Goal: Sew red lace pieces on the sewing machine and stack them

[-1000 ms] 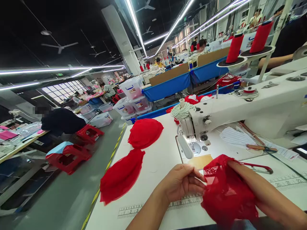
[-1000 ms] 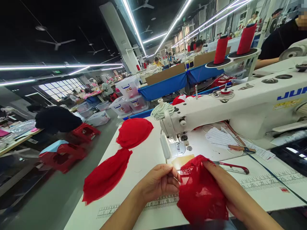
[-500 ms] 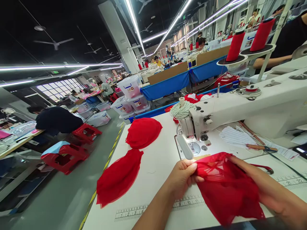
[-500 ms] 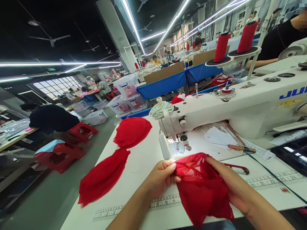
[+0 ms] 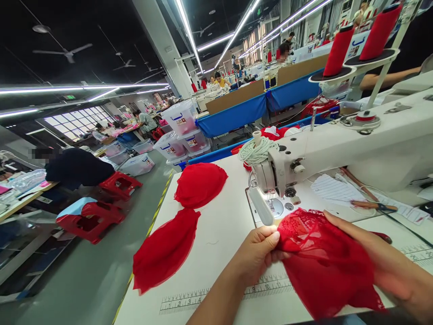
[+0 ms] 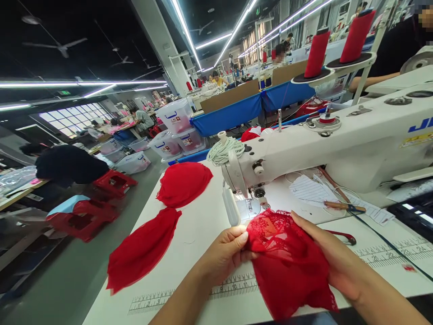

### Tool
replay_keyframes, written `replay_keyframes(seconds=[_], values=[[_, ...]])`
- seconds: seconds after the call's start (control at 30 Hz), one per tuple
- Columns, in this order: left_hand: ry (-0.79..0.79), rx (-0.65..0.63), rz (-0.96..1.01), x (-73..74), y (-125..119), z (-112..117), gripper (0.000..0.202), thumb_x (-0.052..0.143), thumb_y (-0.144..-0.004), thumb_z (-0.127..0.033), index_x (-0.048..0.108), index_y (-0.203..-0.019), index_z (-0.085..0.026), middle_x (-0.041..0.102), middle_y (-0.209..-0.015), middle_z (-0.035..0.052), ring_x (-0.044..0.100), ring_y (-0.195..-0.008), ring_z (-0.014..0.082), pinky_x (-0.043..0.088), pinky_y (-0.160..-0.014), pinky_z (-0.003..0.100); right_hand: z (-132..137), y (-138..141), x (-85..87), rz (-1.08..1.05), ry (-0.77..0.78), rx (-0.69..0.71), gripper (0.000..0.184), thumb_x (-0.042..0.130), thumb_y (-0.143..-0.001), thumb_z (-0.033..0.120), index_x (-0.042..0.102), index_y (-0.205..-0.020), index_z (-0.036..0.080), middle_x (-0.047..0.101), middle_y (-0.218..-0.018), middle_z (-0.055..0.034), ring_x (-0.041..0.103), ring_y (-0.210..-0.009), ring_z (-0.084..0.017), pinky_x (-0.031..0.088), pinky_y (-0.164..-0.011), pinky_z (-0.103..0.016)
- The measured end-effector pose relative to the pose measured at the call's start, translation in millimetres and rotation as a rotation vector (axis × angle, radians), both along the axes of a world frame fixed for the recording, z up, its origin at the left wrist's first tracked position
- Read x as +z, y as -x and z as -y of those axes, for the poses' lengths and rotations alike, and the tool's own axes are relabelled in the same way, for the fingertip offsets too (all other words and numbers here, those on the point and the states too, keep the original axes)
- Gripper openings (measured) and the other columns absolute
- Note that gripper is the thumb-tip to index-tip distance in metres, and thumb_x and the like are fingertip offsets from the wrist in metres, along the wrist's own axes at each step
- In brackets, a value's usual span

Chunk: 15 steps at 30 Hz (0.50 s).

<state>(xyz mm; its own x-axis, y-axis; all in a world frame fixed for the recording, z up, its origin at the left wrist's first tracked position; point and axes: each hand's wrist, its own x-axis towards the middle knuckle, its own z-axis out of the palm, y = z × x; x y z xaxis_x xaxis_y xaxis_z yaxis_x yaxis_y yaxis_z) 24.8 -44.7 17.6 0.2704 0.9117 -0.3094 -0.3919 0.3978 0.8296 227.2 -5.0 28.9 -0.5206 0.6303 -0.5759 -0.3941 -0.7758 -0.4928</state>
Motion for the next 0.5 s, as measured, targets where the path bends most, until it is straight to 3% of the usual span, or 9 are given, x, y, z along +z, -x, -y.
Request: replay_keyframes(seconds=[0.13,0.3,0.4,0.5], values=[[-0.013,0.028,-0.014,4.0,-2,1,0.030,0.080,-0.068,-0.033,0.072,-0.087,-0.011,0.070,-0.086,0.0093,0.063,-0.080,0.0148,0.048,-0.075,0.023,1,4,4.0,0.083,-0.032,-0.042,0.017,0.071,-0.078,0.016,0.071,-0.095,0.017,0.077,-0.091,-0.0064,0.072,-0.079,-0.023,0.060,-0.074,-0.034],[0.045,0.175,0.001,-1.1,2,-2,0.028,0.083,-0.064,-0.032,0.064,-0.066,-0.011,0.062,-0.064,0.0023,0.055,-0.058,0.0083,0.046,-0.058,0.019,2,6,3.7,0.061,-0.007,-0.051,0.011,0.074,-0.075,0.020,0.073,-0.086,0.018,0.077,-0.088,-0.0055,0.072,-0.080,-0.022,0.059,-0.072,-0.029],[0.045,0.231,0.032,-3.3,9,-5,0.029,0.078,-0.069,-0.037,0.064,-0.077,-0.014,0.062,-0.068,0.0010,0.056,-0.058,0.0078,0.047,-0.056,0.017,3,2,-1.0,0.010,-0.077,0.039,0.010,0.074,-0.076,0.024,0.073,-0.084,0.019,0.076,-0.088,-0.0042,0.071,-0.080,-0.020,0.056,-0.071,-0.024],[0.064,0.274,0.055,-3.2,14,-6,0.031,0.077,-0.071,-0.038,0.063,-0.087,-0.015,0.059,-0.068,-0.0022,0.052,-0.053,0.0049,0.044,-0.047,0.013,7,-2,-5.6,0.012,-0.223,0.144,0.026,0.075,-0.074,0.023,0.069,-0.099,0.021,0.075,-0.097,-0.0035,0.070,-0.083,-0.020,0.055,-0.073,-0.026]])
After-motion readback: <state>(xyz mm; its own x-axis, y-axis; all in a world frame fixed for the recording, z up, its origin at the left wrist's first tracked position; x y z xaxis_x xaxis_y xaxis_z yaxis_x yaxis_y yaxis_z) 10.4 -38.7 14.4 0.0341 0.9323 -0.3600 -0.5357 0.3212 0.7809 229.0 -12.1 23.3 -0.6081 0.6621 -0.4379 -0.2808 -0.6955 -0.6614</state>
